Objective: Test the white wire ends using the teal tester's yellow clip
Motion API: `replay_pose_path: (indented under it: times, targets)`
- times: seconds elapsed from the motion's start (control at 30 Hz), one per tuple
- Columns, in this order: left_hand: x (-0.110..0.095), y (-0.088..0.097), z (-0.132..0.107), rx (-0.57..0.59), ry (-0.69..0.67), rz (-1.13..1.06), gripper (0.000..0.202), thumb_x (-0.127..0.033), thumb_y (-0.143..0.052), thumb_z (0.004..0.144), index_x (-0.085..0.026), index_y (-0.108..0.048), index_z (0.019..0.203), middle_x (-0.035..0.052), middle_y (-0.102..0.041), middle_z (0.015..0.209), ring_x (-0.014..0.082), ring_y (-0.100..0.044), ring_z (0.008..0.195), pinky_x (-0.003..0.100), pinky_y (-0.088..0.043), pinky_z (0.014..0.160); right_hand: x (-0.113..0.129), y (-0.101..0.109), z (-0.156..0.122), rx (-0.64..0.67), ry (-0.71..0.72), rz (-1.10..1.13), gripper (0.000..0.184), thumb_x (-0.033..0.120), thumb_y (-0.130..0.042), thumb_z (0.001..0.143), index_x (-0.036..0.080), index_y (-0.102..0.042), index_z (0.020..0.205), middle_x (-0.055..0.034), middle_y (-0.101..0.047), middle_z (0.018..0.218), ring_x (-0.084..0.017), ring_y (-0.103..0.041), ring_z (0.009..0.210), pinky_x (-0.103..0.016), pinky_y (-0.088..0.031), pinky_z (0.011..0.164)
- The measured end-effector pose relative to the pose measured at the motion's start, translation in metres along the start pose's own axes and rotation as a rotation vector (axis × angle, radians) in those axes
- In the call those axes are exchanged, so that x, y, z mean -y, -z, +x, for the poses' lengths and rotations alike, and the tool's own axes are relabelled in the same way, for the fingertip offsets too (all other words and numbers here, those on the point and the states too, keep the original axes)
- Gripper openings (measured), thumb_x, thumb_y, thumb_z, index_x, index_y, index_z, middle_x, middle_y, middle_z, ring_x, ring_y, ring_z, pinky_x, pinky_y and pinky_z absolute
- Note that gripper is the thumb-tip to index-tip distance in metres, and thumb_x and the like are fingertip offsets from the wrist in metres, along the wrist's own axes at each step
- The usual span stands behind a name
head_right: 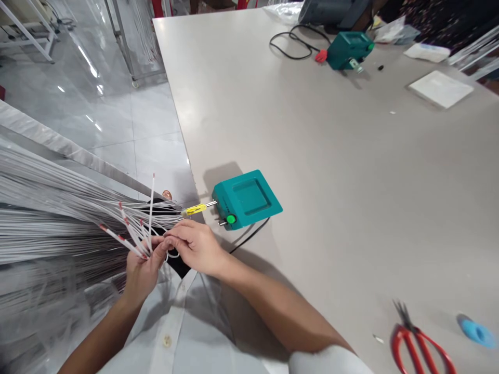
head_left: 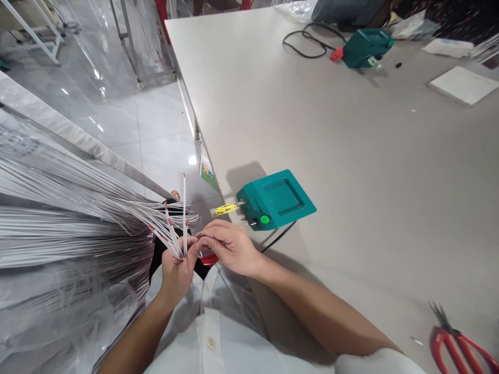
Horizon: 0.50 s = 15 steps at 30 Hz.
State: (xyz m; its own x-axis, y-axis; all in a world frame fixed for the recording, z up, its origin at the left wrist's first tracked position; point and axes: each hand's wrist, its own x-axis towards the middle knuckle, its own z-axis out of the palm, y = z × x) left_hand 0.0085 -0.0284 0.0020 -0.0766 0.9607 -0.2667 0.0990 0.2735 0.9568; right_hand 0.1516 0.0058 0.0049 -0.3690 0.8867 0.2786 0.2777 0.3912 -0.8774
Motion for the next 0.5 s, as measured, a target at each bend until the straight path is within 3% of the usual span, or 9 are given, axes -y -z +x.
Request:
replay_pose_path:
  times: [0.17,0.23,0.3,0.43,0.5]
  targets:
    - [0.0040,-0.0029,-0.0018,-0.039,-0.016,-0.010,0.016,-0.029,-0.060,0.075,-0.014,-0.064,0.075,0.0018,-0.062,0.065,0.0109,-0.052,0.055,0.021,-0.040,0.050,0.0024,0.0053,-0.0013,0.088,0.113,-0.416,0.019,0.016,-0.042,0.083,0.015,-0.059,0.074,-0.0066,-0.061,0.072,-0.014,-0.057,0.066,-0.023,-0.043,0.057]
    - [0.0061,-0.0053,-0.0026,-0.090,-0.009,-0.050,0.016,-0.030,-0.061,0.074,-0.014,-0.064,0.074,0.0015,-0.061,0.064,0.0111,-0.052,0.055,0.021,-0.040,0.050,0.0056,0.0060,-0.0006,0.111,0.088,-0.450,0.019,0.016,-0.043,0.081,0.015,-0.057,0.069,-0.0057,-0.059,0.068,-0.013,-0.055,0.061,-0.023,-0.041,0.054]
    - [0.0084,-0.0066,-0.0025,-0.142,0.014,-0.128,0.017,-0.031,-0.062,0.073,-0.014,-0.063,0.074,0.0008,-0.060,0.062,0.0107,-0.051,0.054,0.021,-0.039,0.048,0.0071,0.0050,0.0006,0.127,-0.043,-0.295,0.022,0.019,-0.043,0.082,0.016,-0.055,0.064,-0.0036,-0.057,0.063,-0.012,-0.053,0.058,-0.022,-0.040,0.053]
    - [0.0099,-0.0046,0.0000,-0.200,0.042,-0.246,0.019,-0.031,-0.065,0.070,-0.014,-0.064,0.078,-0.0006,-0.059,0.061,0.0067,-0.044,0.045,0.019,-0.032,0.041,0.0032,-0.0007,0.0019,0.211,-0.544,0.287,0.026,0.023,-0.041,0.083,0.016,-0.049,0.060,0.0032,-0.049,0.047,-0.007,-0.045,0.039,-0.018,-0.037,0.040]
    - [0.0088,-0.0029,0.0010,-0.207,0.046,-0.248,0.019,-0.031,-0.066,0.069,-0.015,-0.065,0.078,-0.0017,-0.058,0.059,0.0052,-0.039,0.042,0.019,-0.028,0.038,0.0017,-0.0027,0.0017,0.166,-0.662,0.407,0.025,0.025,-0.040,0.083,0.016,-0.050,0.063,0.0048,-0.047,0.044,-0.006,-0.041,0.034,-0.017,-0.035,0.036]
